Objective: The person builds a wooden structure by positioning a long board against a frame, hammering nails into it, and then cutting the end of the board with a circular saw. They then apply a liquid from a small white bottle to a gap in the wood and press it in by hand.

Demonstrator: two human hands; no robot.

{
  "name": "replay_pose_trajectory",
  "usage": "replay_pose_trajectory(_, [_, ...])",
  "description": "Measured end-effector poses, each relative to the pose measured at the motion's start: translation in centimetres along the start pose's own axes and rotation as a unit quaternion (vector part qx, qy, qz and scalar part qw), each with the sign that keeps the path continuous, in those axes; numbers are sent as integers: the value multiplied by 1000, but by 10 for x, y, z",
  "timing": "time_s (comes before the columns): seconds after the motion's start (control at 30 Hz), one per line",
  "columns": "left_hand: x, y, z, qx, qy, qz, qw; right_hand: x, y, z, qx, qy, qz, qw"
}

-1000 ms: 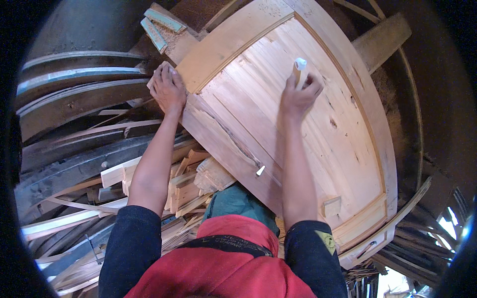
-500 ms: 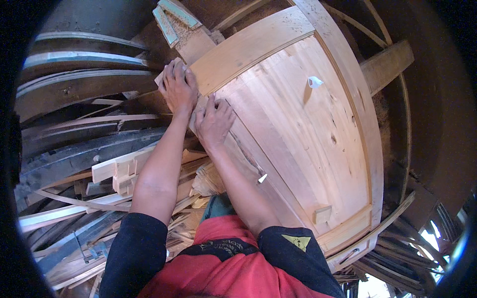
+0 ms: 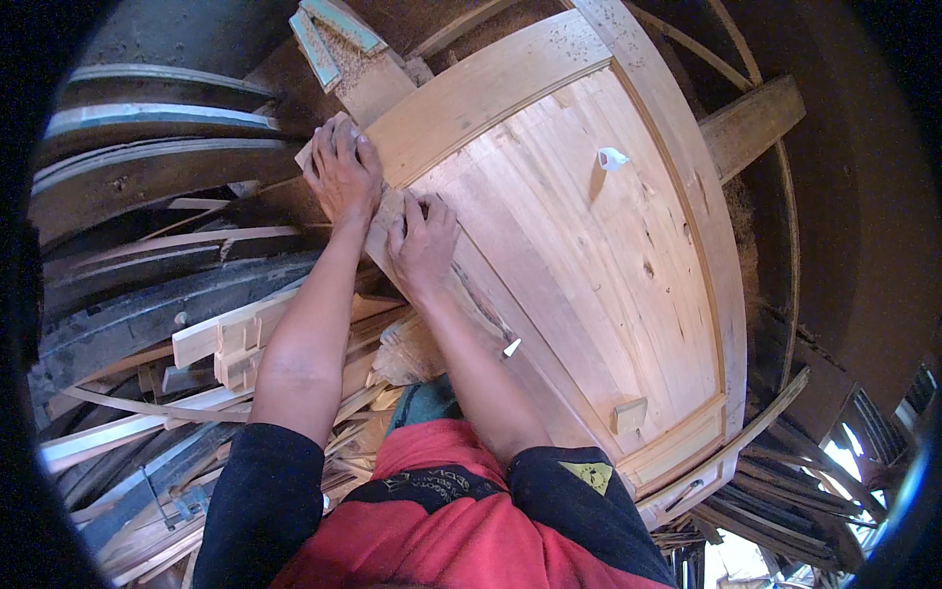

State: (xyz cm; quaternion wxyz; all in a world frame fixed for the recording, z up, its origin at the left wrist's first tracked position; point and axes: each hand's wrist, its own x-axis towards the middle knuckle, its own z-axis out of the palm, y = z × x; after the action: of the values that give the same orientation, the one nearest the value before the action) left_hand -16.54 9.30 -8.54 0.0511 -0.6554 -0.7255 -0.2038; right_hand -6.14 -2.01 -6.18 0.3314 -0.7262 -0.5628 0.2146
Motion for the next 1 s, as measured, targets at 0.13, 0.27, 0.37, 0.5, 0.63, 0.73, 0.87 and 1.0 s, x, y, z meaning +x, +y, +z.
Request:
replay_pose_trajectory(0.13, [-2,0,-1,-6,-3,-8,1000,4,-10,-3,-25,-11,22,999])
replay_pose_trajectory(0.27, [-1,2,-2,-17,-18,-4,1000,11,0,-6,-11,-37,30,999])
replay_pose_trajectory(0.37, [-1,0,-2,-18,-16,-7,1000,12,9,-10,54,-82,60,993])
replay_pose_trajectory(0.5, [-1,-2,0,-23,-5,3,1000,13,-2,-6,-20,-59,32,998])
replay_pose_trajectory(0.63, [0,1,-1,-24,-9,-4,1000,12,4,-1,-25,-34,19,999])
replay_pose_trajectory(0.73, [-1,1,-2,-31,-11,-12,999,9,6,-1,-26,-34,-10,999])
replay_pose_trajectory(0.87, [-1,0,-2,-11,-17,-12,1000,2,-1,-2,-103,-63,-52,991])
replay_pose_trajectory(1.0, [1,2,-1,-6,-9,-1,1000,2,5,-3,-125,-54,-83,987])
